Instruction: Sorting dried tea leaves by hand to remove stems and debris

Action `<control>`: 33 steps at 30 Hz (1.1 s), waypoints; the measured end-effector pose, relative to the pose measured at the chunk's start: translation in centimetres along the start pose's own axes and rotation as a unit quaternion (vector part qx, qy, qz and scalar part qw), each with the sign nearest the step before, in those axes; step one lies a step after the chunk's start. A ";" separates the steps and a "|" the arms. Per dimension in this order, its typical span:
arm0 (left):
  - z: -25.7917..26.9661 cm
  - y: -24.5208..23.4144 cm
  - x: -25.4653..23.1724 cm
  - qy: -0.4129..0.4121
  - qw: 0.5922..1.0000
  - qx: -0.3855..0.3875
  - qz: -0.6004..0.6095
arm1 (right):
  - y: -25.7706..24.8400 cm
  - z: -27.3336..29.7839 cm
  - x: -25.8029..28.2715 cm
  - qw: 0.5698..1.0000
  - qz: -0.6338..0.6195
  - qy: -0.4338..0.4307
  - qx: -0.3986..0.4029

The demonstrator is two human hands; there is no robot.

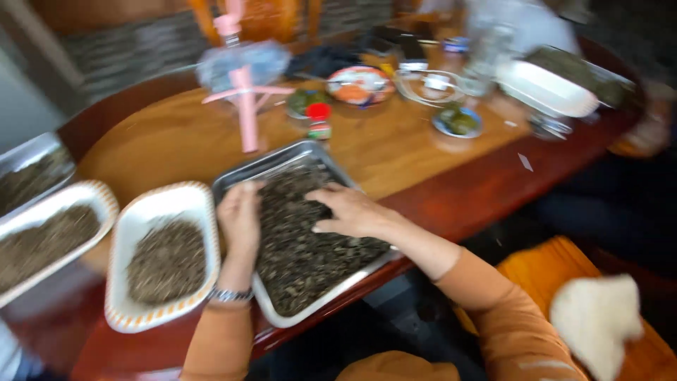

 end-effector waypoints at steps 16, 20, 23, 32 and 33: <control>0.2 0.0 -1.4 -0.133 0.980 0.061 0.132 | 1.4 5.0 -8.8 0.976 0.028 0.159 -0.144; 0.0 0.0 -1.8 -0.174 0.953 0.122 0.214 | 1.7 6.2 -7.3 0.971 -0.033 0.187 -0.144; -0.5 0.0 -1.3 -0.233 0.932 0.110 0.253 | 1.0 6.7 -5.8 0.965 -0.061 0.224 -0.121; -0.7 0.3 0.5 -0.282 0.864 0.127 0.397 | 1.6 4.1 -4.9 0.962 0.221 0.101 -0.126; -0.4 1.0 1.0 -0.308 0.862 0.133 0.380 | 2.1 4.2 -5.2 0.968 0.206 0.105 -0.100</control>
Point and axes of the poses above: each hand's wrist, its own z-axis away from the middle knuckle, its own y-axis out of the palm, x = y × z, the point moved 4 cm from there along -z, towards the middle knuckle, and after that the axes turned 2 degrees about z, right-handed, at the moved point
